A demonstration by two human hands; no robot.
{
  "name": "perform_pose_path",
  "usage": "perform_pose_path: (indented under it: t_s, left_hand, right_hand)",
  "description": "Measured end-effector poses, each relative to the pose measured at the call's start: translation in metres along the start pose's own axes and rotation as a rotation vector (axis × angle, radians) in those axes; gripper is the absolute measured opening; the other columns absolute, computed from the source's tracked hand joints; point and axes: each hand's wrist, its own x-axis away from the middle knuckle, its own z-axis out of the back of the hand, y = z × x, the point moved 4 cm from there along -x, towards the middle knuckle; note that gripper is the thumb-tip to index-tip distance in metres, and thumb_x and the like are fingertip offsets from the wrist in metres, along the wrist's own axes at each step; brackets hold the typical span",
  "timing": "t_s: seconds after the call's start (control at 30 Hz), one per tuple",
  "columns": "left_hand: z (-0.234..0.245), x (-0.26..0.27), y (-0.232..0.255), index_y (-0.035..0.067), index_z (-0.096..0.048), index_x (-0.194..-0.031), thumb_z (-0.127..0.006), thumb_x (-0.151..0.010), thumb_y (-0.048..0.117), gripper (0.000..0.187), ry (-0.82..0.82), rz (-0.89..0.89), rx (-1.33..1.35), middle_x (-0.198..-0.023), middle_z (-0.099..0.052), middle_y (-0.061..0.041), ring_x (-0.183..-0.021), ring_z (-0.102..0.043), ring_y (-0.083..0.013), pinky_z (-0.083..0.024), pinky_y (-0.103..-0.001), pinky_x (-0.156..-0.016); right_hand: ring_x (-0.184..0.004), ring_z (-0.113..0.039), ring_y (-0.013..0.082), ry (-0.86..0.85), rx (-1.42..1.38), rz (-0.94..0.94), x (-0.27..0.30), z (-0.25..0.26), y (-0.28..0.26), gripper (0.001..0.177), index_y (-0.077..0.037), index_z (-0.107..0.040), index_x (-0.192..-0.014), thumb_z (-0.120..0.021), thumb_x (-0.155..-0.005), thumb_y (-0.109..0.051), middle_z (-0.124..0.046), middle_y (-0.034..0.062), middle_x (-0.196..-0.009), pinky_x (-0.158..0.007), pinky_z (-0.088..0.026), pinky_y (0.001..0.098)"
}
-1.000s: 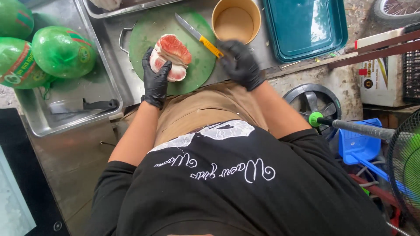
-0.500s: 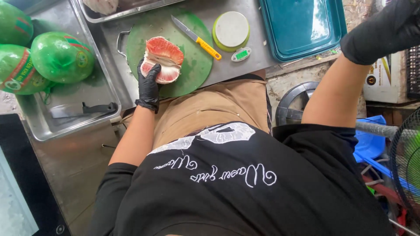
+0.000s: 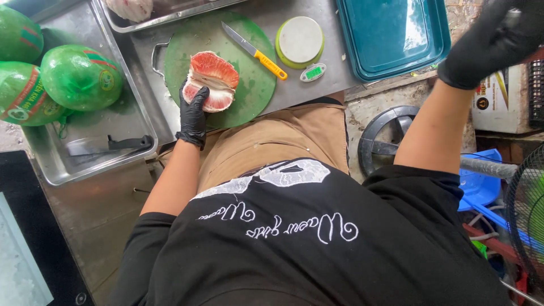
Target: Peeling and removing segments from a pomelo fruit.
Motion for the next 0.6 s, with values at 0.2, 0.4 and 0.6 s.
perform_pose_path:
  t_s: [0.2, 0.4, 0.6]
  left_hand:
    - [0.000, 0.004, 0.000, 0.004, -0.044, -0.148, -0.076, -0.093, 0.007, 0.064, -0.023, -0.047, -0.058, -0.138, -0.060, -0.010, -0.127, -0.060, -0.0227, -0.049, -0.038, -0.114]
    - [-0.005, 0.006, 0.001, 0.005, -0.042, -0.150, -0.076, -0.092, 0.004, 0.067, -0.063, -0.077, -0.155, -0.140, -0.058, -0.009, -0.130, -0.058, -0.0211, -0.048, -0.036, -0.115]
    - [-0.025, 0.018, 0.017, 0.006, -0.043, -0.150, -0.076, -0.091, 0.002, 0.068, -0.111, -0.075, -0.193, -0.141, -0.058, -0.008, -0.130, -0.058, -0.0200, -0.047, -0.035, -0.115]
  right_hand:
    - [-0.112, -0.068, 0.0303, -0.652, 0.332, -0.236, 0.094, -0.050, 0.009, 0.020, -0.012, -0.073, -0.121, -0.075, -0.102, -0.008, -0.072, 0.0118, -0.117, -0.097, -0.054, 0.0399]
    - [-0.114, -0.056, 0.0344, -0.936, 0.303, -0.061, 0.089, -0.091, -0.050, 0.043, -0.009, -0.072, -0.128, -0.076, -0.086, -0.017, -0.063, 0.0111, -0.121, -0.096, -0.047, 0.0463]
    - [-0.112, -0.057, 0.0228, -1.307, 0.432, 0.337, 0.178, -0.119, -0.032, 0.009, -0.021, -0.072, -0.098, -0.075, -0.091, -0.026, -0.067, -0.0026, -0.104, -0.096, -0.043, 0.0424]
